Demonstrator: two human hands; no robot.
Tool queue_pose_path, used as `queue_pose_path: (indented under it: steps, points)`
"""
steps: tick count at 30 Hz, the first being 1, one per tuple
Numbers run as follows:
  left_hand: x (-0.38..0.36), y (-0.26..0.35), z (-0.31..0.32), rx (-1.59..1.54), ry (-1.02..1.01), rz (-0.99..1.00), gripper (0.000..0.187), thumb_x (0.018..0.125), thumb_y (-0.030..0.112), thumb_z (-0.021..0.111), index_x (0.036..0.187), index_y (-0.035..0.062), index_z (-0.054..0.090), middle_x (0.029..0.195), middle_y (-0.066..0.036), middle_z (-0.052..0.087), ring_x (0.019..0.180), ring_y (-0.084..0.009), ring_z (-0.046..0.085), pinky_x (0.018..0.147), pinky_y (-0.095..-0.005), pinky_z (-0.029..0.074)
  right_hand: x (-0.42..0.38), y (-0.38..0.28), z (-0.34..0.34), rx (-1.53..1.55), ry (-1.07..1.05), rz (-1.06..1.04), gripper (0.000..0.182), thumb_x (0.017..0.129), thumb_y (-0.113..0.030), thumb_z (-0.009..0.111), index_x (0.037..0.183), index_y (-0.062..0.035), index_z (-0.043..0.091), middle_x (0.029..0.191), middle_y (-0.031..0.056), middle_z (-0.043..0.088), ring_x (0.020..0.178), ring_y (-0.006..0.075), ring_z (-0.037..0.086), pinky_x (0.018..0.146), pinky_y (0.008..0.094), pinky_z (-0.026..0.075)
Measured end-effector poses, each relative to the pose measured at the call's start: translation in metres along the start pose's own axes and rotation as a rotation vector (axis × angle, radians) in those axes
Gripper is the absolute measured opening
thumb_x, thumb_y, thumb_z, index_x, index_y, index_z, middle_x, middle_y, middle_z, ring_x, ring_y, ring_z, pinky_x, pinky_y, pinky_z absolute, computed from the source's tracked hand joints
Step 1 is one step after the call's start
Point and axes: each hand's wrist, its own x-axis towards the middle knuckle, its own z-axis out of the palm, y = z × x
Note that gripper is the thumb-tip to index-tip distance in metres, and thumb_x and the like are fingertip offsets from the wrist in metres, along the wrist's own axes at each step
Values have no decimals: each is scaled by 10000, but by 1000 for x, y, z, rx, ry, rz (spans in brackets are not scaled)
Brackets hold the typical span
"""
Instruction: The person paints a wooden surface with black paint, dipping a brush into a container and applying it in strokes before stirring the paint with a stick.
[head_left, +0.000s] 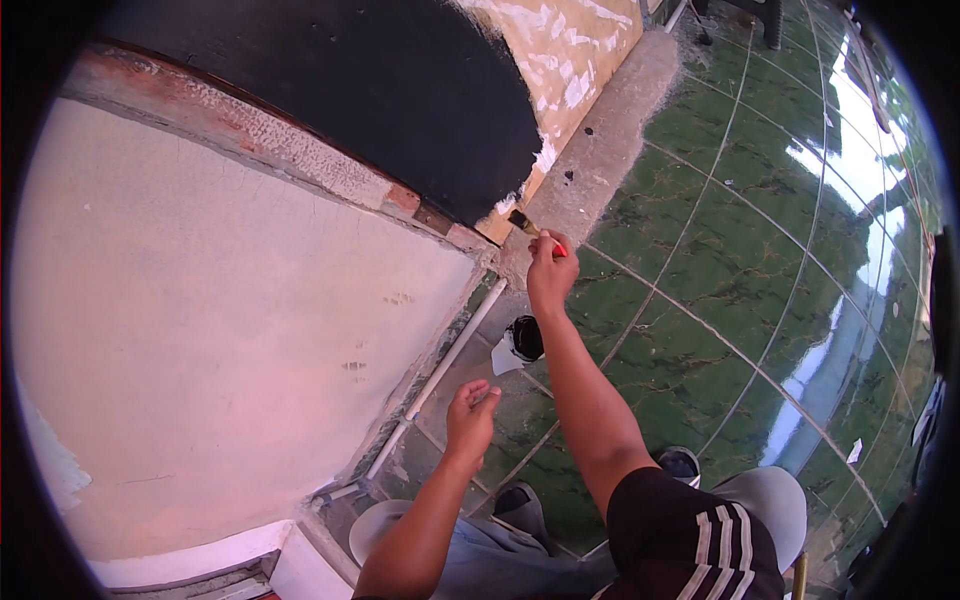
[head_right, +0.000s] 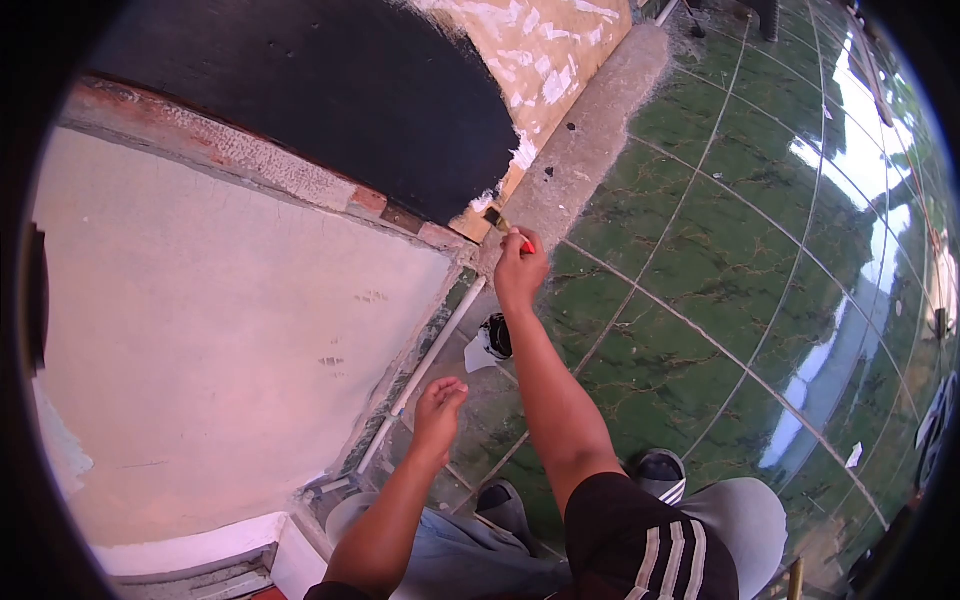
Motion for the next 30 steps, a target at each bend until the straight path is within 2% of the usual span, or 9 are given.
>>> queue_pose_path:
  steps: [2,9,13,14,18,21,25,28,30]
  points:
    - [1,2,1,-2,3,-21,448,955,214,701,1304,-22,550,1308,-162,614,1170,-206,590,994,-315,453,12,-4,6,-174,-13,-55,256,982,-183,604,1045,45,702,788,104,720,712,157,675,702,332,538]
    - [5,-2,2,-2,0,-21,431,943,196,697,1297,-6,555,1251,-125,628,1119,-177,586,951,-302,445,39,-37,17,572,-186,123,270,1011,-209,619,1108,39,666,877,106,717,788,162,680,743,276,535]
    - [7,-4,1,5,21,-33,385,921,167,691,1268,45,578,1128,-28,650,1002,-109,578,843,-265,427,58,19,11,868,-320,478,241,1011,-227,617,1092,-3,654,891,98,706,815,171,668,757,275,526]
    - [9,-4,1,11,17,-37,382,920,170,692,1265,52,580,1127,-22,651,998,-106,578,833,-263,424,55,24,15,679,-214,512,231,998,-229,639,1031,-3,673,862,84,706,775,163,667,728,268,518]
    - [11,-6,0,19,13,-30,371,921,177,693,1259,66,587,1130,-12,650,989,-99,578,807,-258,415,60,37,2,288,105,247,258,977,-230,676,929,21,714,808,73,707,701,147,651,660,279,495]
    - [12,-7,2,13,17,-32,369,921,180,692,1256,66,589,1131,-10,651,988,-98,578,808,-261,415,54,20,-2,-10,231,-1,261,972,-205,674,1026,45,729,842,95,712,722,165,648,696,314,523]
    - [9,1,8,3,16,-47,366,920,178,692,1252,64,589,1125,-9,652,981,-98,577,813,-262,415,21,5,20,-213,-112,-298,241,956,-186,676,1065,19,738,886,142,731,789,209,681,732,317,532]
    - [11,-1,8,-14,6,-42,374,919,183,694,1256,62,586,1127,-12,651,980,-101,575,822,-268,416,-4,-36,12,-63,-224,-221,223,974,-164,668,1089,12,744,898,133,733,836,161,668,732,300,516]
    - [13,-5,5,6,12,-33,382,918,188,694,1260,61,583,1127,-14,652,983,-105,576,831,-275,416,5,-32,9,-29,1,-198,222,972,-169,673,1093,1,747,893,131,733,828,161,667,731,297,516]
